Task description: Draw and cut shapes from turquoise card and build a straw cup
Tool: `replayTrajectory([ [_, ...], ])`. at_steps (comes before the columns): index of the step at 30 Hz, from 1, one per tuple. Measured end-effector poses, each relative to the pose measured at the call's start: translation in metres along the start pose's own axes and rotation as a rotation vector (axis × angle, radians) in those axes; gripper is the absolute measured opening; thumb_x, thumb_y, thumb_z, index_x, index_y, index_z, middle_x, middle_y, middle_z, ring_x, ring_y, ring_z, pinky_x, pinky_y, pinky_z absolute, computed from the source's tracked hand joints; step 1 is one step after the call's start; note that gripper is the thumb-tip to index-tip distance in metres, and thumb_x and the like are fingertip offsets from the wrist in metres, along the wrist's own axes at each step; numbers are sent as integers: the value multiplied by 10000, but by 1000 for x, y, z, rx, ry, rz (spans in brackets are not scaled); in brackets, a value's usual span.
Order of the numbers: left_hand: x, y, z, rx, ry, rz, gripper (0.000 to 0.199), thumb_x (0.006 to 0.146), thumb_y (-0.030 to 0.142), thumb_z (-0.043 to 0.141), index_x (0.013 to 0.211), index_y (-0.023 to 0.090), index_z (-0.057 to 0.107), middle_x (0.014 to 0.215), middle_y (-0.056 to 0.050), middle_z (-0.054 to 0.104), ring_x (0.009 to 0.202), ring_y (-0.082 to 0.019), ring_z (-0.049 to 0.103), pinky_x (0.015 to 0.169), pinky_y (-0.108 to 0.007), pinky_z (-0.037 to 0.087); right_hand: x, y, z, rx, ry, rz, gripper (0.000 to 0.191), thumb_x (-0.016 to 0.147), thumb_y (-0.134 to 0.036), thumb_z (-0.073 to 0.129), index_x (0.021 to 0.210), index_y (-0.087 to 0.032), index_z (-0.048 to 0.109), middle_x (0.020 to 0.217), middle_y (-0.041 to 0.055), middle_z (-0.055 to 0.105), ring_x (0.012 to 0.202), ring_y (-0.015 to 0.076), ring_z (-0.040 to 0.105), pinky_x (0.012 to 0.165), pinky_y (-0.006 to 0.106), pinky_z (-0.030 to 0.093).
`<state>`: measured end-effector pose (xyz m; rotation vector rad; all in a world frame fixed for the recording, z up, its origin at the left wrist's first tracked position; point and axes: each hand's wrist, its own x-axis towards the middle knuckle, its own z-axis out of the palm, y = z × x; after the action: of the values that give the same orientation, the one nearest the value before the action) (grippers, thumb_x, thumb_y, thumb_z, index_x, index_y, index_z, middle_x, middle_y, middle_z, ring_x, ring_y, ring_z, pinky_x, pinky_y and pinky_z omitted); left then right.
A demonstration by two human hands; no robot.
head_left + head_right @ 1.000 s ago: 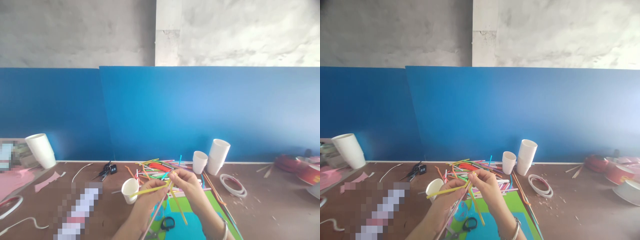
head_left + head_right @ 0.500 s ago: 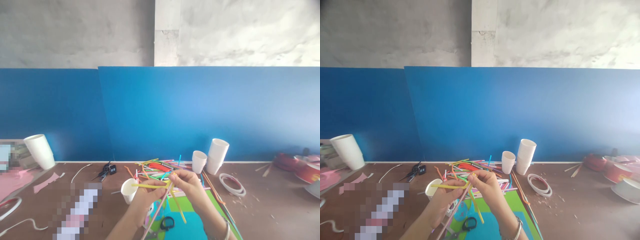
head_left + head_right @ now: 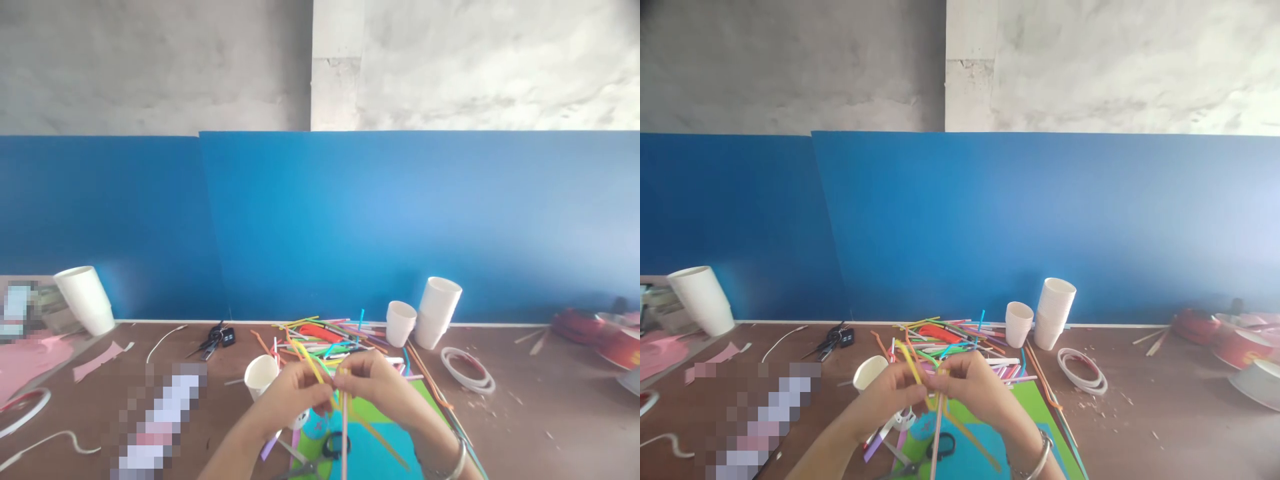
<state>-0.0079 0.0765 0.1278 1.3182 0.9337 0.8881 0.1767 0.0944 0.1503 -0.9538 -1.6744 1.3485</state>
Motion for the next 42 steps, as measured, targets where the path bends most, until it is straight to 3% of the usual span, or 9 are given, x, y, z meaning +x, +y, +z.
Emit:
replayTrajectory([
  [3,4,-3,-2,-74,111,81,386,761,514,612,805,133,654,654,-36,633,613,-133,567,589,-239,411,4,0,-1,-22,-10,-3,319,729,-444,680,602,-152,678,526,-28,505,533,104,391,523,240,294],
  [10,4,-5,-3,-67,60,65,427,786,543,573,843,129,663,634,-39,628,572,-128,554,538,-228,387,4,-2,8,33,-69,14,339,693,-475,704,609,-148,684,528,-19,543,528,107,421,523,247,311],
  [22,-2,2,-10,-28,-57,30,453,685,476,699,1002,159,631,884,-63,655,791,-182,592,738,-310,437,12,7,-5,113,256,1,363,700,-484,693,586,-150,609,504,-44,472,507,96,378,507,231,286],
  [25,-6,7,-20,252,81,60,483,670,364,699,1118,216,594,1117,-80,604,1002,-252,560,873,-384,426,15,10,-7,205,369,-17,371,704,-487,686,573,-155,582,496,-51,444,495,91,350,494,231,269],
  [28,-16,-1,-39,594,458,123,723,592,324,725,1264,211,483,1362,-122,430,1287,-337,323,1050,-486,261,19,14,-12,309,501,-33,370,681,-495,699,577,-163,576,496,-52,440,487,93,345,486,236,275],
  [31,-27,-28,-58,763,538,94,993,550,306,729,1406,146,252,1465,-177,263,1363,-357,157,1084,-530,173,20,17,-17,342,596,-44,347,661,-488,719,614,-165,599,520,-45,470,503,102,379,498,238,305],
  [34,-32,-64,-70,759,677,75,1063,540,280,723,1425,170,143,1443,-174,294,1347,-357,219,1067,-538,216,20,18,-18,312,647,-79,318,702,-473,698,673,-165,626,528,-51,457,515,99,382,498,228,305],
  [38,-21,-93,-72,581,789,105,894,614,405,694,1335,133,240,1279,-182,487,1193,-346,466,982,-510,365,18,17,-14,291,695,-144,305,734,-472,674,769,-169,655,550,-42,501,529,104,424,499,224,330],
  [42,-11,-86,-61,470,664,233,517,701,312,637,1154,199,414,1107,-108,606,1048,-286,581,915,-453,439,11,10,-14,226,740,-206,291,741,-439,677,854,-170,674,686,12,615,632,151,541,565,252,421],
])
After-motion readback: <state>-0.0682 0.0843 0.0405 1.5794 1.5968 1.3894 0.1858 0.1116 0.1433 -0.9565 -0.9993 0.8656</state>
